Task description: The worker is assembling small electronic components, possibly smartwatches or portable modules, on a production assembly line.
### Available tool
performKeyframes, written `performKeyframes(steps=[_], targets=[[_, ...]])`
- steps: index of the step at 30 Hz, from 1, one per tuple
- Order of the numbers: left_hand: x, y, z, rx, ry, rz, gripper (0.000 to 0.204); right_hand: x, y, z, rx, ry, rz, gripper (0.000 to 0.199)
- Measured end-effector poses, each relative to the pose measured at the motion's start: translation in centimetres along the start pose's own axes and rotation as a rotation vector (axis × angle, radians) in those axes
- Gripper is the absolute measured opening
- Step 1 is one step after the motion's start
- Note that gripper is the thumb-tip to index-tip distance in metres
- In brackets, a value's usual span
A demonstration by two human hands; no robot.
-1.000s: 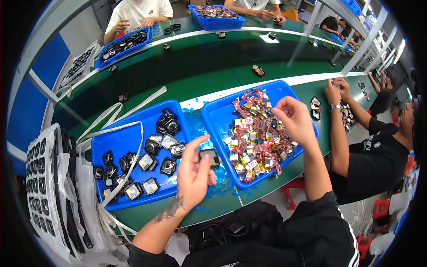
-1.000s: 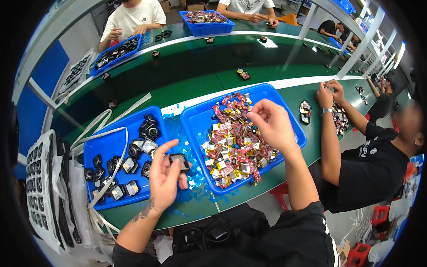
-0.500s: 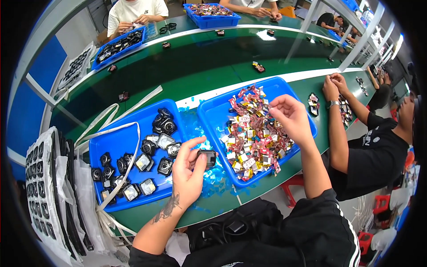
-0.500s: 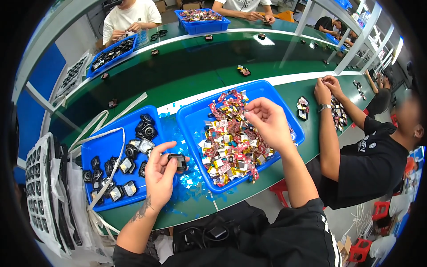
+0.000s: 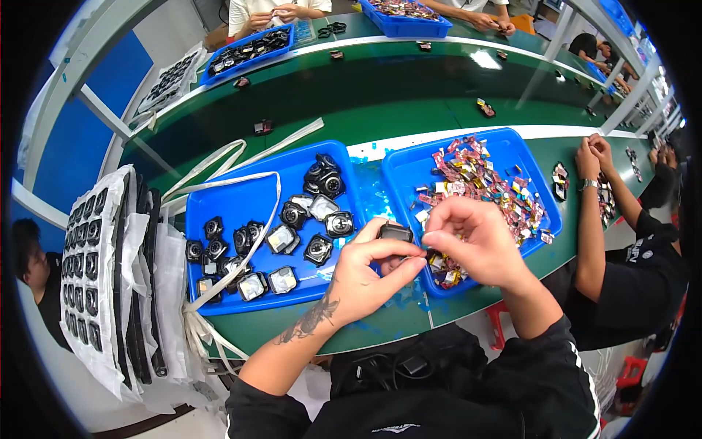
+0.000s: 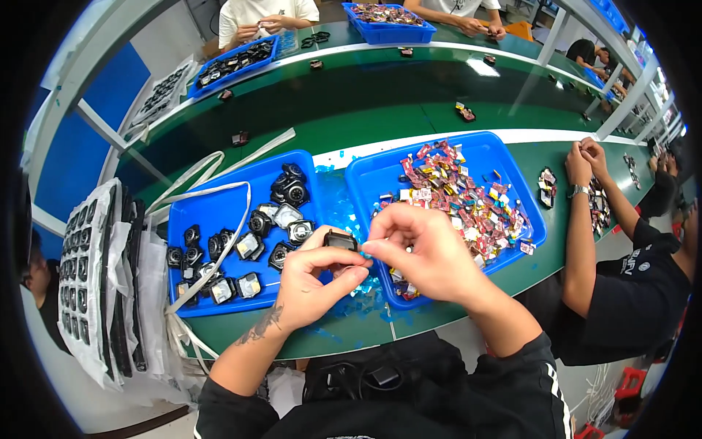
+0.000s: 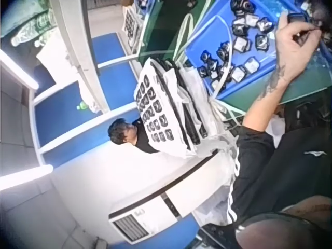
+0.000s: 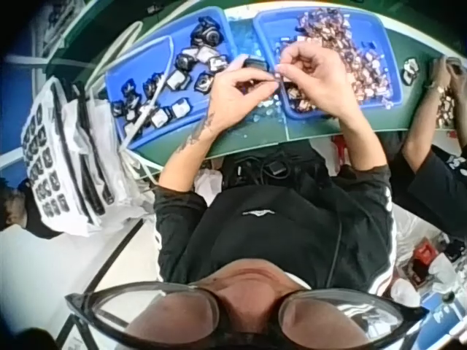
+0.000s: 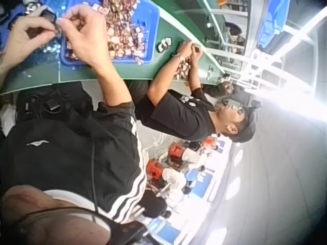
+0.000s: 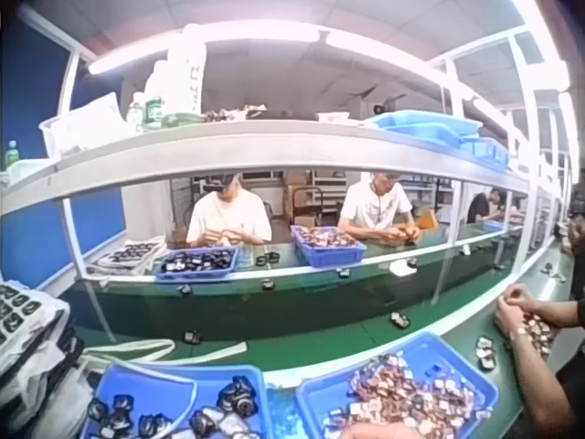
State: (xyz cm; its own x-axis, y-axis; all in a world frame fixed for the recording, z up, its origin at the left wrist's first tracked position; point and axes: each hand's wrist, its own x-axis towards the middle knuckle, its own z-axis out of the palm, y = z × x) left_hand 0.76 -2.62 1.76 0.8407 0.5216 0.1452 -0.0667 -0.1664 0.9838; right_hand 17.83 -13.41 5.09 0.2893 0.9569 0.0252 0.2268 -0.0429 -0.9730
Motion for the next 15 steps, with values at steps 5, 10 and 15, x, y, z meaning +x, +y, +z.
performKeyframes(steps=[5,10,15], targets=[[-0.1,-1.5,-0.2,-0.006,0.133,0.058,0.011,1.1,0.2,2.0,-0.273,0.038,-0.162,0.01],[-0.1,-1.4,-0.7,-0.108,0.242,0.023,0.009,-0.9,-0.5,3.3,-0.425,0.066,-0.327,0.013],[0.4,-1.5,-1.4,-0.185,0.231,-0.038,0.011,0.4,0.5,2.2,-0.514,0.02,-0.324,0.021]])
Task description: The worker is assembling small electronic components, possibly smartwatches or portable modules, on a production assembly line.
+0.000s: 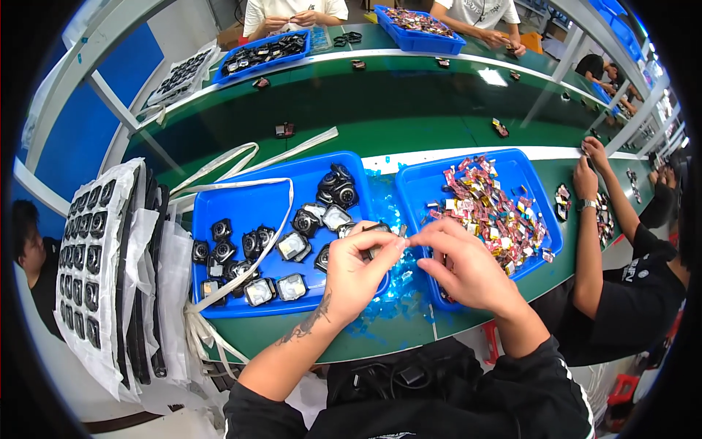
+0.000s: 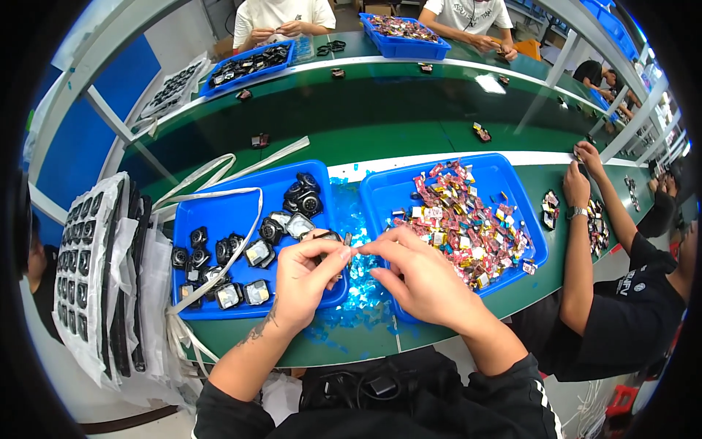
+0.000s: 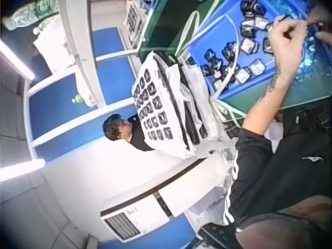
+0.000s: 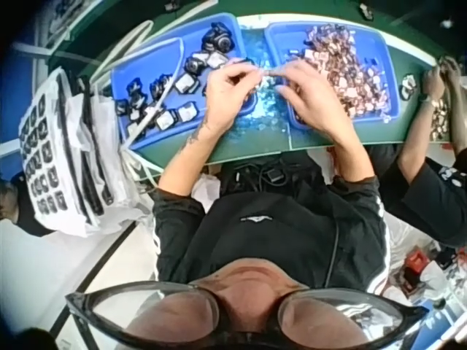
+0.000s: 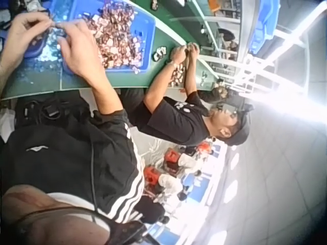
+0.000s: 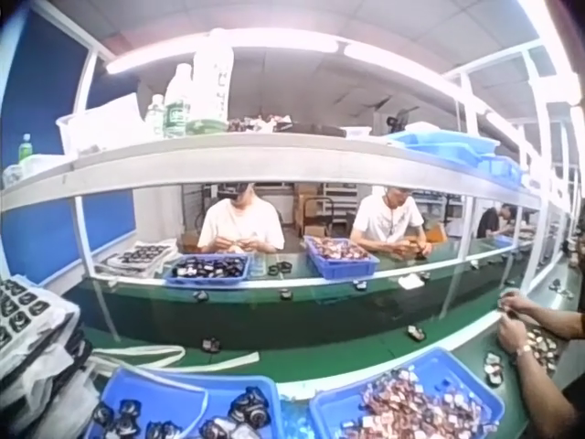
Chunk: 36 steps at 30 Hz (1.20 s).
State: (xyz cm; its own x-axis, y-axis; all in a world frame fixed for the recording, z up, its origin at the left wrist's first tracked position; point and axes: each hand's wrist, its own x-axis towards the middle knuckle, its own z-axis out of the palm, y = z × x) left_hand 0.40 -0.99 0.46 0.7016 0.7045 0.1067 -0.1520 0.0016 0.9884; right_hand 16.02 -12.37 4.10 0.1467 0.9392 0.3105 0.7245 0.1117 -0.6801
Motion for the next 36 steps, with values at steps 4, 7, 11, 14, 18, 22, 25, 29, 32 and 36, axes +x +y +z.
performKeyframes(steps=[4,7,11,14,18,22,25,29,32,36], targets=[[-0.2,0.5,0.1,-0.141,-0.109,-0.115,0.013,0.4,-0.3,0.4,0.408,0.021,0.225,0.022],[-0.4,0.3,0.1,-0.222,-0.189,-0.223,0.012,0.7,1.0,1.1,0.716,0.085,0.165,0.019],[-0.4,0.1,0.1,-0.266,-0.208,-0.246,0.02,0.5,1.3,0.9,0.934,0.034,0.187,0.008],[0.1,0.0,0.1,-0.393,-0.118,-0.176,0.04,-0.1,2.1,0.1,0.773,0.315,0.159,0.006],[0.0,-0.5,0.4,-0.355,-0.02,-0.086,0.039,-0.8,1.6,-1.1,0.662,0.244,0.208,0.017],[0.3,-0.6,0.6,-0.159,0.05,-0.063,0.033,-1.3,0.7,-0.6,0.547,0.13,0.273,0.016],[0.0,-0.1,0.2,0.316,0.173,0.115,0.022,-1.5,0.5,-0.5,0.331,0.039,0.11,0.011],[0.0,0.3,0.3,0.485,0.078,0.272,0.018,-1.4,0.6,0.8,0.228,0.062,0.016,0.012],[-0.2,0.4,0.2,0.604,-0.024,0.296,0.02,-1.2,0.3,1.1,0.296,0.006,0.112,0.011],[-0.7,0.4,0.7,0.085,-0.036,0.145,0.072,-1.8,0.2,2.4,0.641,0.141,0.307,0.012]])
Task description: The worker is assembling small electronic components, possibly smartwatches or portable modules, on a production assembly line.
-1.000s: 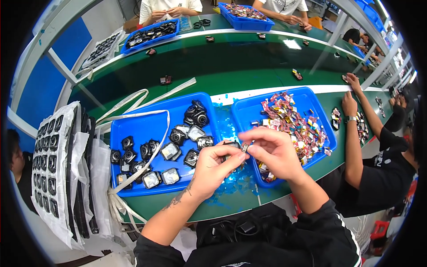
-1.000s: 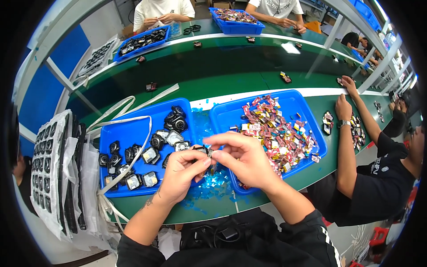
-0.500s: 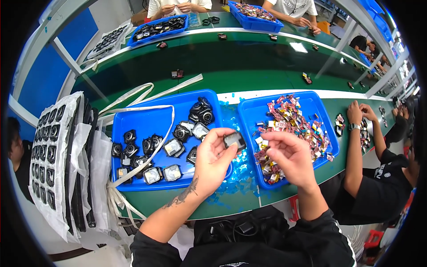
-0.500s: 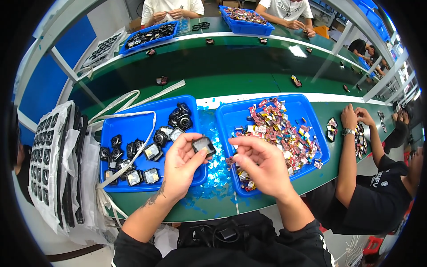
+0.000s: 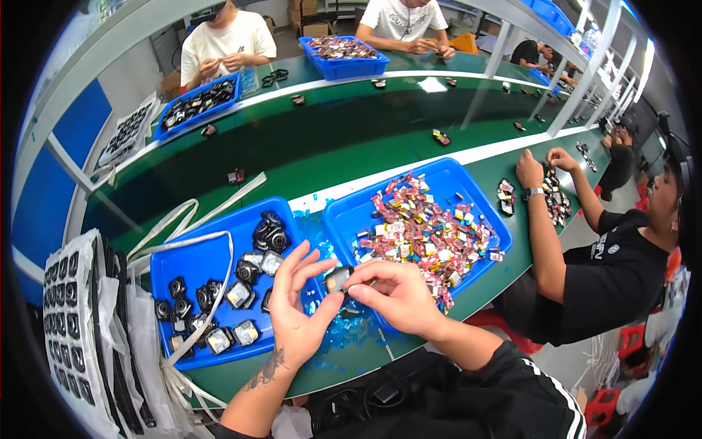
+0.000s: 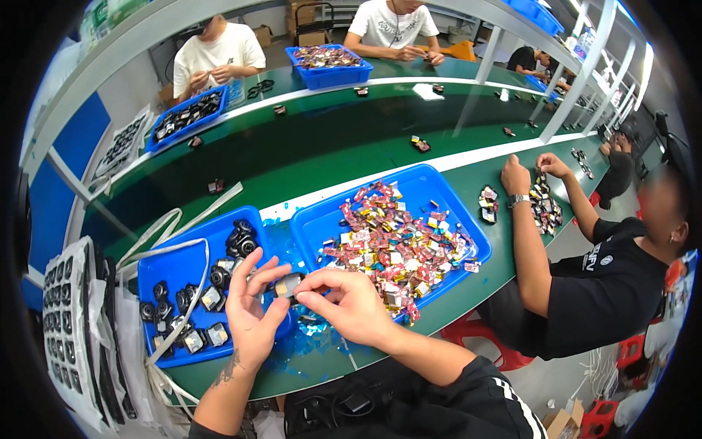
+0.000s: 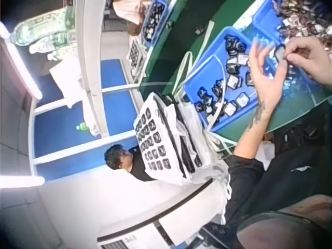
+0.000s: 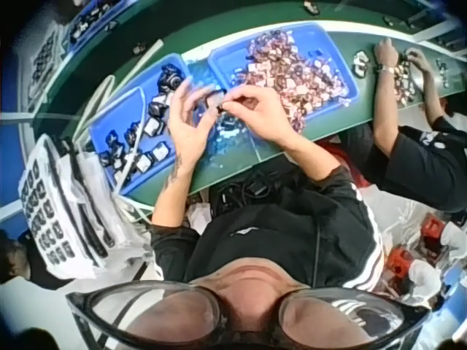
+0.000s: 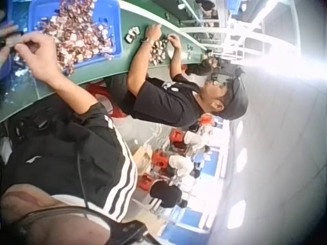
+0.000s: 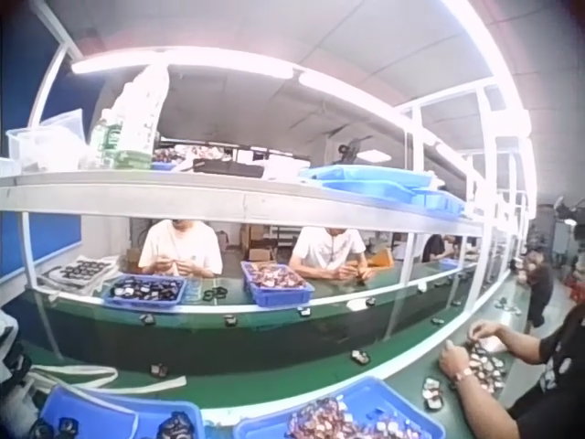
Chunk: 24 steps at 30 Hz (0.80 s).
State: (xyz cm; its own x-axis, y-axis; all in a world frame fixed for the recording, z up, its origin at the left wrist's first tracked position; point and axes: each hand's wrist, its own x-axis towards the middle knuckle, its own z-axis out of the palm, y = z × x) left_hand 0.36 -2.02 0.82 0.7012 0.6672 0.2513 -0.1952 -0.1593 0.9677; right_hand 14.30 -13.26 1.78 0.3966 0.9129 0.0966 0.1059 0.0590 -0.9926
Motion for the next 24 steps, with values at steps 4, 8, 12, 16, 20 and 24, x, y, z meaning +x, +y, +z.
performKeyframes(steps=[4,8,12,16,20,24], targets=[[-0.4,-0.6,-0.4,0.182,-0.142,0.071,0.085,0.3,0.4,0.5,0.408,0.093,0.115,0.014],[0.0,0.1,1.2,-0.625,-0.159,-0.112,0.085,-0.1,0.9,0.0,0.494,0.198,0.03,0.013],[1.0,0.7,0.8,-0.694,-0.039,-0.11,0.072,-0.8,0.5,-1.7,0.519,0.314,-0.033,0.012],[0.9,0.0,0.6,-0.463,-0.032,-0.008,0.07,-1.4,0.1,-1.8,0.528,0.319,-0.048,0.012],[0.4,-0.4,-0.6,0.174,-0.284,0.269,0.045,-1.5,0.4,-0.6,0.419,0.22,-0.036,0.011],[-0.7,-1.2,0.5,0.036,-0.18,0.141,0.045,-1.6,0.8,0.2,0.416,0.151,0.024,0.011]])
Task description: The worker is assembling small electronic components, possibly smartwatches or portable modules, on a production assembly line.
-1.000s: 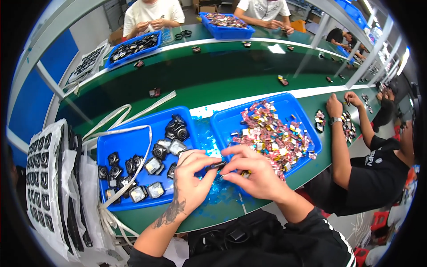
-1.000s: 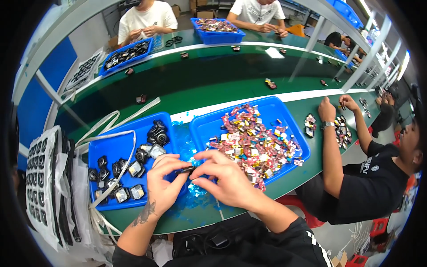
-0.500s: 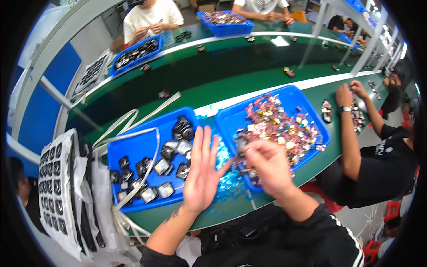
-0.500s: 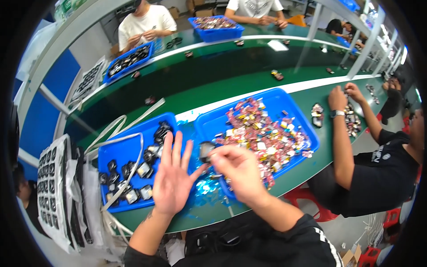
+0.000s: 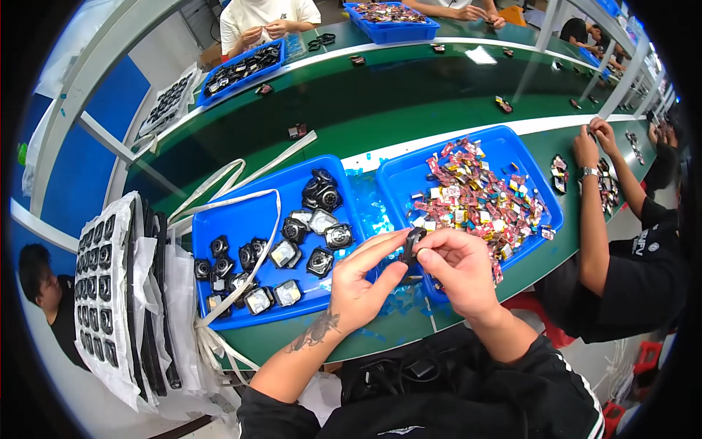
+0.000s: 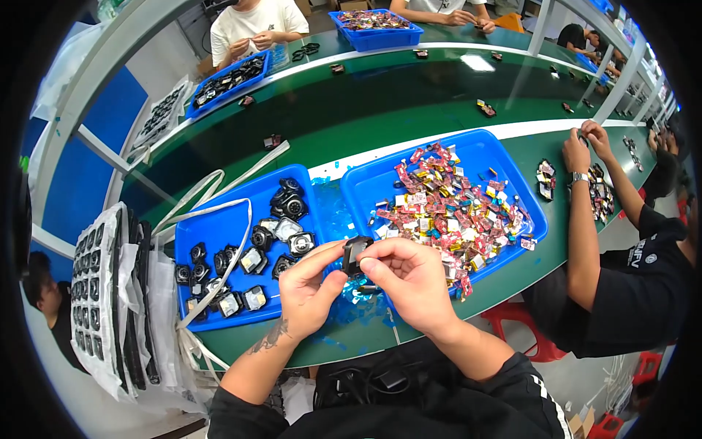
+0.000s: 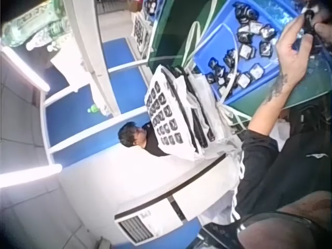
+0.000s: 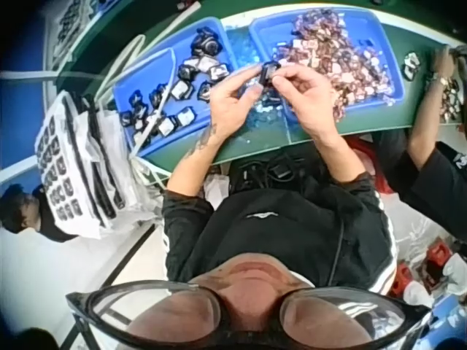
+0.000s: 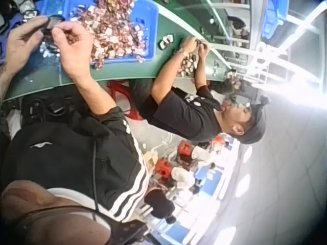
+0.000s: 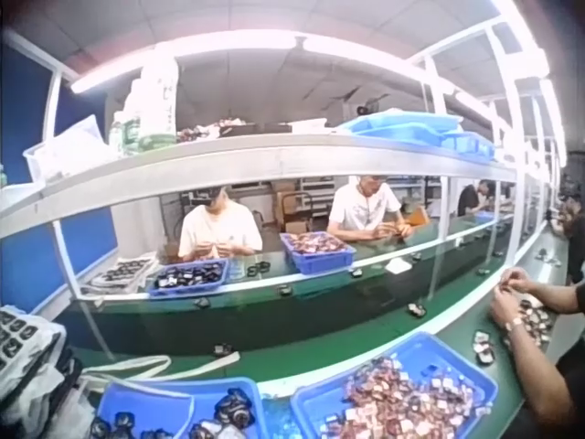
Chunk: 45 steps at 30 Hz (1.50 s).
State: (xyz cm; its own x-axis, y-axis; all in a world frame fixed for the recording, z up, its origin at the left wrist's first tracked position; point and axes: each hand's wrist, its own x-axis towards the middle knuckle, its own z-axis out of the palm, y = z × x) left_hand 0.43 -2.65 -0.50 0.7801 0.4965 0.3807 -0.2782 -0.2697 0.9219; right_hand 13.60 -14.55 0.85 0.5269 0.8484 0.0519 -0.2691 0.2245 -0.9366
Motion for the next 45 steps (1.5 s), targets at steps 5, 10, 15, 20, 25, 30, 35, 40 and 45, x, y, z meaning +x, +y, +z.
performKeyframes(steps=[5,10,15,20,25,30,35,40,45], targets=[[0.3,0.7,0.2,0.121,0.004,0.03,0.05,0.2,0.1,0.4,0.006,-0.016,0.025,0.011],[0.7,0.9,0.2,-0.191,0.205,-0.329,0.033,0.3,0.4,0.7,0.053,-0.038,-0.045,0.013],[1.2,-0.3,-0.5,-0.628,0.313,-0.459,0.031,0.2,-1.0,-0.8,-0.146,0.032,-0.054,0.015],[0.6,0.4,0.5,-0.703,0.198,-0.454,0.034,0.7,-2.0,0.1,-0.671,-0.068,-0.306,0.022],[0.3,0.0,0.6,-0.557,0.173,-0.344,0.038,0.9,-2.8,2.4,-0.8,0.091,-0.266,0.012],[0.2,-0.3,0.9,-0.544,0.182,-0.283,0.038,1.2,-3.0,2.1,-0.966,0.042,-0.41,0.011],[-0.2,-0.9,1.2,-0.508,0.186,-0.275,0.039,1.6,-3.2,2.4,-0.949,0.005,-0.427,0.009],[-0.3,-1.0,1.3,-0.548,0.213,-0.265,0.039,1.7,-3.3,2.5,-0.951,0.007,-0.39,0.01],[-0.4,-0.9,1.3,-0.519,0.205,-0.271,0.039,1.7,-3.4,2.4,-0.902,0.013,-0.298,0.01]])
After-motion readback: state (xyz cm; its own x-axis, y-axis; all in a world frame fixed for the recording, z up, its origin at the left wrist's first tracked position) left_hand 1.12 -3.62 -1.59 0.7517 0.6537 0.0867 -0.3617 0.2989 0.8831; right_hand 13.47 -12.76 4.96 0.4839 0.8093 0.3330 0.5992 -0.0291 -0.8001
